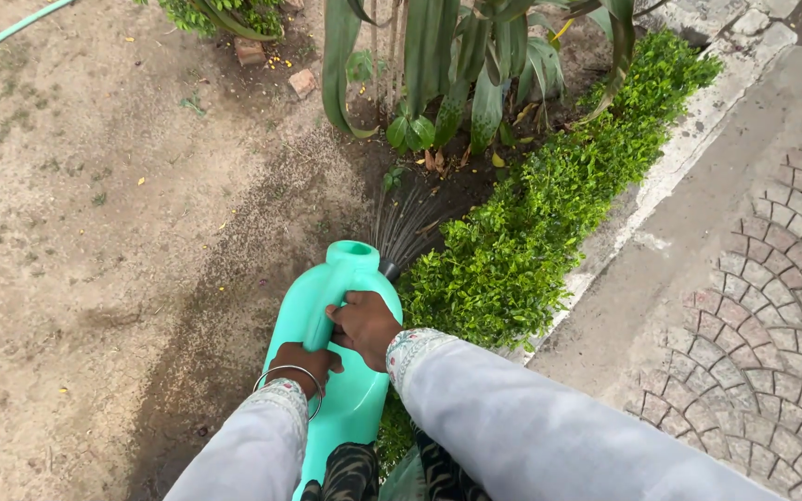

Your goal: Watering several different bushes and plants in a yard using a plastic watering can.

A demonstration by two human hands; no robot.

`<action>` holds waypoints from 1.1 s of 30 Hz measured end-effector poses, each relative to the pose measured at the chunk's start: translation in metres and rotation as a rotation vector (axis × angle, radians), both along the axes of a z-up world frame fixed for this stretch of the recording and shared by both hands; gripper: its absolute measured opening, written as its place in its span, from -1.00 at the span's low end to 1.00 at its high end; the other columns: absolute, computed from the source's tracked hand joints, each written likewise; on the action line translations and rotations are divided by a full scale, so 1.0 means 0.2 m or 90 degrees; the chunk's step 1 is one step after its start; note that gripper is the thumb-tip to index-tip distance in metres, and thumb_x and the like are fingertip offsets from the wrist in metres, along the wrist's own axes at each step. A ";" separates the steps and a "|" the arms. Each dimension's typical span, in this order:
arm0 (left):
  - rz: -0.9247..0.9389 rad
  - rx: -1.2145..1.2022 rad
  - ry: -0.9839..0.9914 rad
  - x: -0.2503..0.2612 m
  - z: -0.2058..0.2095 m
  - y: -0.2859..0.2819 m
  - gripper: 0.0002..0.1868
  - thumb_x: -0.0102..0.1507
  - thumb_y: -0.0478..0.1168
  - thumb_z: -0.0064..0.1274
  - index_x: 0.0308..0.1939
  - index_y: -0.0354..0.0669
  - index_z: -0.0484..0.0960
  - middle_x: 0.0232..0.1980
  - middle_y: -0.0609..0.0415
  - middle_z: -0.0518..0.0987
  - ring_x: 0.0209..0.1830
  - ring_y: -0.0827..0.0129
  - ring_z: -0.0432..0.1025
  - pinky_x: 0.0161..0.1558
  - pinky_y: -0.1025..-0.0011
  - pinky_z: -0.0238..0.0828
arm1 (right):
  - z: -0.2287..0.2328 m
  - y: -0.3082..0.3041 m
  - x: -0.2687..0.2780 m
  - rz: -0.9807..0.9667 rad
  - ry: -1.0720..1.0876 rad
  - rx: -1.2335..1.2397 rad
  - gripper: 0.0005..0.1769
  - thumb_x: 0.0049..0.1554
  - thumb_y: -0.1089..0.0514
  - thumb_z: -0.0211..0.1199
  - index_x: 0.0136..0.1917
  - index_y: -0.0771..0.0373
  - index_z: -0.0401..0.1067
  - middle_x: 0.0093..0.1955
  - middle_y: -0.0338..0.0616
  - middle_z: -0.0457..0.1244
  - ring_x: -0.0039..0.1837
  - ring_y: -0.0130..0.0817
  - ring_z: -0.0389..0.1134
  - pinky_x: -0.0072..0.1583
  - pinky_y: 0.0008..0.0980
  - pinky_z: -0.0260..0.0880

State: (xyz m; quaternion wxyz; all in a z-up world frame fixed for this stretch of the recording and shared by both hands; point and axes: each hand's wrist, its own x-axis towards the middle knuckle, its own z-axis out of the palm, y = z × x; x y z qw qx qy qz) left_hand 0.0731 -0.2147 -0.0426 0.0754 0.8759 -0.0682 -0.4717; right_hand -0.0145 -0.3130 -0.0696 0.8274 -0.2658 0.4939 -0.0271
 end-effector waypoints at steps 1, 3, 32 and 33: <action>0.000 0.002 0.001 0.00 -0.03 0.03 -0.78 -0.04 -0.24 0.34 -0.46 -0.36 0.73 -0.48 -0.11 0.66 -0.55 0.19 0.54 -0.36 0.25 0.47 | 0.04 0.01 0.00 0.000 0.001 0.002 -0.57 0.24 0.25 0.14 0.37 0.38 0.32 0.25 0.04 0.35 0.19 -0.17 0.43 0.23 -0.22 0.53; 0.049 -0.063 0.053 0.01 -0.09 0.06 -0.81 0.00 -0.28 0.30 -0.49 -0.41 0.73 -0.52 -0.16 0.61 -0.62 0.17 0.50 -0.42 0.22 0.46 | 0.11 0.01 0.00 -0.026 0.016 0.039 -0.45 0.20 0.38 0.16 0.44 0.26 0.19 0.29 0.01 0.31 0.25 -0.14 0.40 0.28 -0.20 0.48; 0.114 -0.061 0.024 -0.27 -0.11 -0.06 -0.77 -0.03 -0.23 0.35 -0.44 -0.35 0.71 -0.54 -0.13 0.63 -0.58 0.19 0.53 -0.37 0.22 0.46 | 0.05 -0.21 -0.24 0.057 -0.124 0.080 -0.75 0.00 0.36 0.31 -0.01 0.28 0.41 0.04 -0.05 0.37 0.09 -0.14 0.43 0.21 -0.16 0.45; 0.127 -0.069 0.044 -0.27 -0.15 -0.04 -0.76 -0.01 -0.23 0.32 -0.49 -0.42 0.73 -0.55 -0.15 0.61 -0.60 0.18 0.50 -0.39 0.21 0.44 | 0.03 -0.21 -0.25 0.063 -0.134 0.081 -0.75 0.02 0.35 0.32 -0.01 0.30 0.41 0.04 -0.05 0.37 0.09 -0.16 0.43 0.22 -0.18 0.45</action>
